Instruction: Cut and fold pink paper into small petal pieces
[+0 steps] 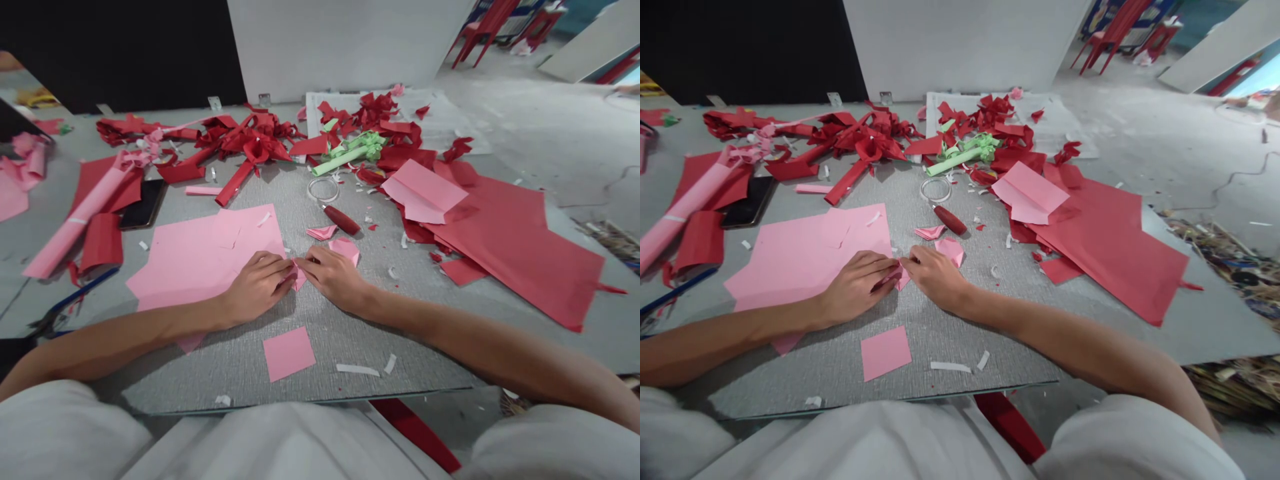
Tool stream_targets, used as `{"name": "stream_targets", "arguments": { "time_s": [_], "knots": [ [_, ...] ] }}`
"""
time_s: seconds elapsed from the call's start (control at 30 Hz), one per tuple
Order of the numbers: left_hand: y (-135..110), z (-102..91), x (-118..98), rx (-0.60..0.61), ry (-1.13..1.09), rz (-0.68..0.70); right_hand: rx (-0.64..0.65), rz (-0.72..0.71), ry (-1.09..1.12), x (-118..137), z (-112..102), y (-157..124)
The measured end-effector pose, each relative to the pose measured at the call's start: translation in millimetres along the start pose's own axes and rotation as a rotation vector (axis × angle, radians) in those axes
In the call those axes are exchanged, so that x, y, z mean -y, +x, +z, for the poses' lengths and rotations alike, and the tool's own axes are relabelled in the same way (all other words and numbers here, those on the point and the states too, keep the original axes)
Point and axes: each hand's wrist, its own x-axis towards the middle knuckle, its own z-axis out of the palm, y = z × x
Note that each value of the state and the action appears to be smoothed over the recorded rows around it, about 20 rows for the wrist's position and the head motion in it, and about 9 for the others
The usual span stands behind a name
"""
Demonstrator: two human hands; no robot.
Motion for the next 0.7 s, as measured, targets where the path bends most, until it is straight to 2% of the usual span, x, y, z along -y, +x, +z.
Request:
{"name": "stream_targets", "arguments": {
  "time_s": [0.23, 0.53, 0.7],
  "knots": [
    [-0.1, 0.7, 0.0, -0.055, 0.017, 0.022, 0.007, -0.010, -0.021, 1.1, -2.1, 1.0],
    [0.9, -1.0, 0.4, 0.002, -0.108, -0.114, 0.013, 0.010, -0.004, 0.5, -1.3, 0.3],
    [3.0, -2.4, -0.1, -0.003, -0.120, -0.120, 0.015, 0.019, 0.041, 0.4, -1.8, 0.2]
  ]
}}
